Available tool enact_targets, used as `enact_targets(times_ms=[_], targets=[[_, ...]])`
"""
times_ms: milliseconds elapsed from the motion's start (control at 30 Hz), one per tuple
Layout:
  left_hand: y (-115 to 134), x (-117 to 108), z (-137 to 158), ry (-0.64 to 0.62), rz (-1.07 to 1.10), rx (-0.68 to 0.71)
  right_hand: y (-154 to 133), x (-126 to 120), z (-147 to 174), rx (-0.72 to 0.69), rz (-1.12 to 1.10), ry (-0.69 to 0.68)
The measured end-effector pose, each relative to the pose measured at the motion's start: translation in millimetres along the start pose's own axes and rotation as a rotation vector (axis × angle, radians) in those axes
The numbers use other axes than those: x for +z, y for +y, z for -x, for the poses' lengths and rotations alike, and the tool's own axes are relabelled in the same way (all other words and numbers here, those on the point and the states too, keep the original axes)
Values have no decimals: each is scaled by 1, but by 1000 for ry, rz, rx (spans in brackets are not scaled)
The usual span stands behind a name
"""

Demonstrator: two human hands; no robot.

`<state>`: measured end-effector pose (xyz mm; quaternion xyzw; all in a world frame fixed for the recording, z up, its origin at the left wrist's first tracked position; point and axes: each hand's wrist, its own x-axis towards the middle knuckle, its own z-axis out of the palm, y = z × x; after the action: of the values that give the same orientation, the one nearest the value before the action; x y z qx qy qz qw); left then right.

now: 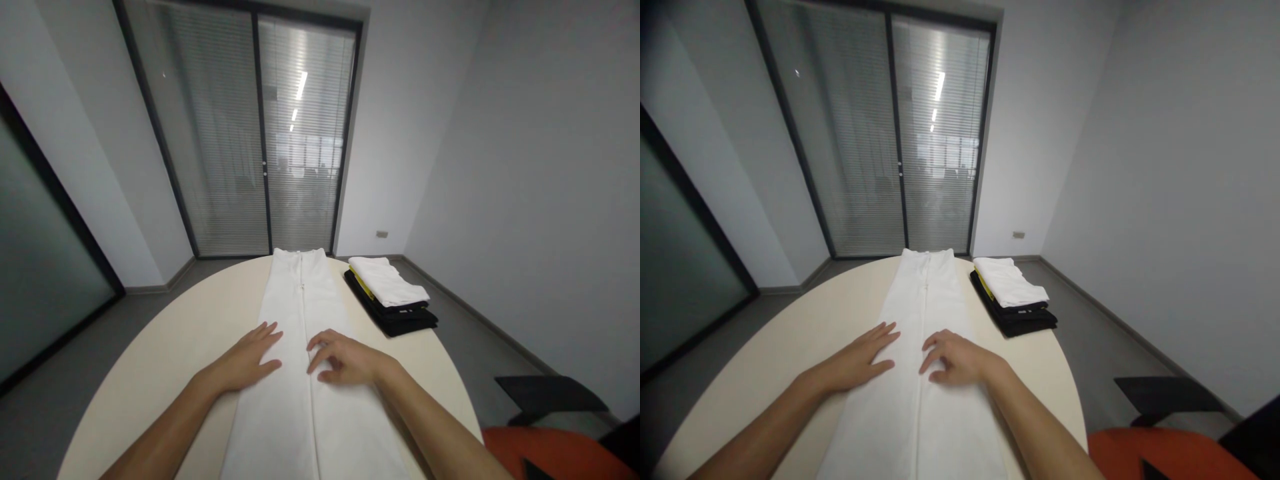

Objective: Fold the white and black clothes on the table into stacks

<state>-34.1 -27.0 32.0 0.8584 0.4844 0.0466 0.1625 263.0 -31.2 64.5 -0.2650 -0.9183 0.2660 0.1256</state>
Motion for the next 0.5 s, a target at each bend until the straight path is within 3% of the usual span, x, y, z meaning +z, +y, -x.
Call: enact_targets(times_ms=[267, 500], targets=[[2, -1, 0, -14, -6, -14, -10, 5, -3, -10, 10, -91], [2, -1, 0, -8, 3, -11, -18, 2, -1, -10, -65, -10]])
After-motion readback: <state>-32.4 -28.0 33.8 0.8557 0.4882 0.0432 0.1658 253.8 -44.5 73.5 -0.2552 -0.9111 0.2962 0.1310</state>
